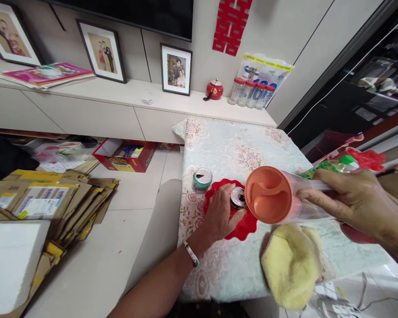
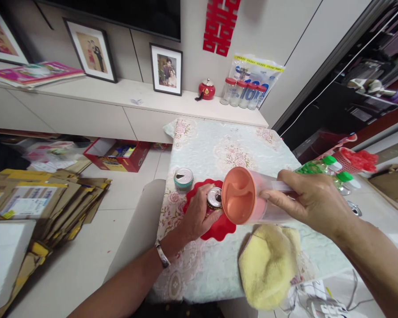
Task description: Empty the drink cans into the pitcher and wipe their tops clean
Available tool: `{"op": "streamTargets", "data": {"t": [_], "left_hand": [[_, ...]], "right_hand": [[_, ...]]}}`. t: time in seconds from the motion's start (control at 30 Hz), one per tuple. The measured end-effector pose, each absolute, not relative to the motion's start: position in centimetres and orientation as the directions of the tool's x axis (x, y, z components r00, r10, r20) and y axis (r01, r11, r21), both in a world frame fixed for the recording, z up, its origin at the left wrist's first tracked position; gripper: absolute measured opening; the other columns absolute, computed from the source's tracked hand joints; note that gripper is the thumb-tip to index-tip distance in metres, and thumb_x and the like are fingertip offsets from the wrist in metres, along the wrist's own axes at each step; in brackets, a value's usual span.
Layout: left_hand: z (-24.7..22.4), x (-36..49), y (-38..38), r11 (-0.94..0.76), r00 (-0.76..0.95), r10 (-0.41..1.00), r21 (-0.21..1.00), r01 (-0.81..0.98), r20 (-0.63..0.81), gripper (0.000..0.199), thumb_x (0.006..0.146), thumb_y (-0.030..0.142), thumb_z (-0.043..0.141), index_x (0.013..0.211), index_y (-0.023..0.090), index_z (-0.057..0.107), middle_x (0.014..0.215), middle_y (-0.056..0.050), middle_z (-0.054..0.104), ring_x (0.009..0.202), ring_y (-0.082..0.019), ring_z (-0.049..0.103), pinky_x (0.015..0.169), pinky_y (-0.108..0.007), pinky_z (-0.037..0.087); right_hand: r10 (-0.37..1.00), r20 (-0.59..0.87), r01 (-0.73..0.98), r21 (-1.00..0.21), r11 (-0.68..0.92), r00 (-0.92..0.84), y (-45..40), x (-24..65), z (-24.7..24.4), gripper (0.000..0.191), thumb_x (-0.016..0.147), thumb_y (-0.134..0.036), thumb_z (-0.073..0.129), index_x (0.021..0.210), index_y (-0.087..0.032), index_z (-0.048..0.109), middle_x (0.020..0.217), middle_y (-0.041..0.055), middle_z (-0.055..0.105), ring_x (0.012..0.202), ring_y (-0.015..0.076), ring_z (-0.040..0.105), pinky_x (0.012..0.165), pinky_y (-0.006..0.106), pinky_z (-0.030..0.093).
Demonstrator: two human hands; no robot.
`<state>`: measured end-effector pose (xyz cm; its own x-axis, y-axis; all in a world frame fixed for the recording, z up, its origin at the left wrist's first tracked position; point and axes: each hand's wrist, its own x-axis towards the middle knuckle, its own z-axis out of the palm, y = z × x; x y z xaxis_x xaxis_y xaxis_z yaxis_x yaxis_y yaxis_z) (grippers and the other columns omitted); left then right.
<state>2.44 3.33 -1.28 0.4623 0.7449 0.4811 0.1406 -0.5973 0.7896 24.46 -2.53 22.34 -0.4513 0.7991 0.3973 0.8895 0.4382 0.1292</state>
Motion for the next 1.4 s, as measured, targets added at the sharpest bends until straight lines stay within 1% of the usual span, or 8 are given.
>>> {"op": "streamTargets", "data": {"t": [0.27,0.5,0.67,0.87,1.0,1.17,1.4], "left_hand": [[-1.15,2.36,3.35,-0.607,0.463,0.742,0.779,0.157,0.485,0.070,0.095,0.040,0.062,0.154,0.022,0.028,0.149,-0.019,0.051,0.142,-0.037,0.050,0.113,-0.057,0.045],[-1.23,2.43,3.29,-0.605,0.463,0.745,0.778,0.167,0.480,0.072,0.095,0.040,0.063,0.154,0.023,0.027,0.149,-0.019,0.051,0.142,-0.037,0.050,0.114,-0.058,0.044],[-1.21,2.36,3.36,-0.608,0.470,0.738,0.779,0.153,0.484,0.071,0.095,0.040,0.062,0.154,0.023,0.026,0.150,-0.018,0.050,0.142,-0.037,0.049,0.114,-0.058,0.044],[-1.08,2.37,3.32,-0.595,0.466,0.748,0.788,0.157,0.472,0.071,0.095,0.040,0.063,0.154,0.022,0.028,0.150,-0.019,0.051,0.142,-0.037,0.050,0.115,-0.058,0.043],[-1.05,2.40,3.30,-0.592,0.465,0.750,0.791,0.155,0.470,0.071,0.095,0.041,0.062,0.154,0.024,0.028,0.150,-0.018,0.051,0.141,-0.037,0.050,0.114,-0.059,0.044],[-1.00,2.36,3.31,-0.593,0.468,0.748,0.790,0.155,0.470,0.071,0.094,0.039,0.063,0.154,0.023,0.028,0.149,-0.019,0.051,0.143,-0.037,0.049,0.115,-0.057,0.043],[-1.17,2.45,3.26,-0.595,0.459,0.751,0.788,0.157,0.475,0.071,0.094,0.039,0.063,0.154,0.022,0.029,0.150,-0.018,0.051,0.142,-0.036,0.049,0.115,-0.056,0.043]], "right_hand": [[0.794,0.388,0.881,0.149,0.448,-0.469,-2.40,24.62,22.25,0.056,0.106,-0.059,0.048,0.064,-0.022,0.046,0.047,-0.0093,0.032,0.035,0.0057,0.033,0.038,0.021,0.028],[0.805,0.388,0.889,0.110,0.444,-0.450,-2.55,24.57,22.43,0.057,0.104,-0.060,0.050,0.062,-0.022,0.046,0.047,-0.0087,0.033,0.036,0.0061,0.033,0.037,0.021,0.027],[0.797,0.390,0.885,0.130,0.448,-0.461,-2.47,24.50,22.40,0.058,0.105,-0.061,0.049,0.062,-0.022,0.045,0.046,-0.0089,0.032,0.035,0.0059,0.033,0.036,0.022,0.027],[0.791,0.374,0.874,0.160,0.459,-0.484,-2.38,24.71,22.40,0.056,0.106,-0.059,0.048,0.064,-0.022,0.048,0.047,-0.0087,0.034,0.035,0.0063,0.035,0.037,0.022,0.028],[0.792,0.372,0.874,0.169,0.455,-0.484,-2.43,24.82,22.37,0.055,0.106,-0.059,0.048,0.065,-0.022,0.047,0.047,-0.0088,0.034,0.035,0.0066,0.035,0.038,0.022,0.028],[0.803,0.359,0.879,0.159,0.450,-0.476,-2.49,24.79,22.33,0.053,0.106,-0.058,0.049,0.067,-0.022,0.049,0.047,-0.0087,0.034,0.035,0.0073,0.036,0.038,0.023,0.029],[0.791,0.373,0.873,0.156,0.463,-0.486,-2.34,24.75,22.45,0.054,0.106,-0.059,0.048,0.066,-0.024,0.044,0.047,-0.0087,0.033,0.035,0.0072,0.035,0.037,0.023,0.028]]}}
